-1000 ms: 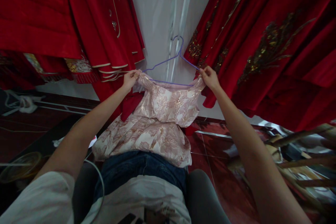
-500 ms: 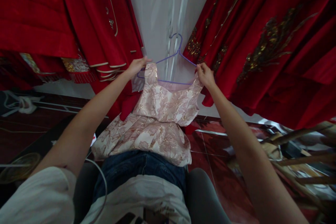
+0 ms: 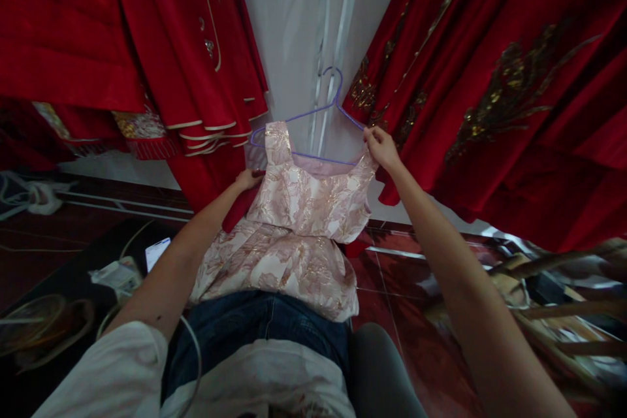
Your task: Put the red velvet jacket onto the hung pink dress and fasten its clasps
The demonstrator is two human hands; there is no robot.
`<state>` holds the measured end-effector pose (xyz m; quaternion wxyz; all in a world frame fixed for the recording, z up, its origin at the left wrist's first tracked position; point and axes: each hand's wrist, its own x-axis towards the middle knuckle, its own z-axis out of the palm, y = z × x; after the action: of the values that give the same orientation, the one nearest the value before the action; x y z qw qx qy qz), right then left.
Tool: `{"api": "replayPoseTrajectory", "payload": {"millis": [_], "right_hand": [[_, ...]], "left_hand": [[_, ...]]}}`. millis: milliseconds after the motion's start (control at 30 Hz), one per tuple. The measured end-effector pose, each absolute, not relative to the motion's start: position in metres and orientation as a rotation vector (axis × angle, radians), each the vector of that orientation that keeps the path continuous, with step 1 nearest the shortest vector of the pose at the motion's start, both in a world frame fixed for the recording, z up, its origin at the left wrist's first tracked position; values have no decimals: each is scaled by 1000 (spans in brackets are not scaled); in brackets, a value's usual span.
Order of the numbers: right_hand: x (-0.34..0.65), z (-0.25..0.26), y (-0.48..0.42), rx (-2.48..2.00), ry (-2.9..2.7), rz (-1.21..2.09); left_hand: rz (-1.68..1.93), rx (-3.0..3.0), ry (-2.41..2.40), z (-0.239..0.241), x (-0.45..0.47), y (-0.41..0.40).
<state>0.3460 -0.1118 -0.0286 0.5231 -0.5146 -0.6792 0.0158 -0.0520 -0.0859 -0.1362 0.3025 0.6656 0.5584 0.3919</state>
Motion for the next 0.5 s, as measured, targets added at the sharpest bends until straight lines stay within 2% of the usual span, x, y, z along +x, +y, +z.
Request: {"api": "replayPoseTrajectory", "payload": {"millis": [100,200,300,500], "right_hand": [[348,-29,-110,-1235,-1639,50],[350,-28,-109,-1229,-1653,55],[350,-27,-110,-1241,-1658,53],[343,-21,-122,-1349,-1630,-7]], "left_hand": [[941,1716,1524,-117,-51,-80],[1000,1714,1349,-82,-52,-63],[1086,1715,1191,-35,-56,-45],[1366,1761,1397,67,-57,-49]]}}
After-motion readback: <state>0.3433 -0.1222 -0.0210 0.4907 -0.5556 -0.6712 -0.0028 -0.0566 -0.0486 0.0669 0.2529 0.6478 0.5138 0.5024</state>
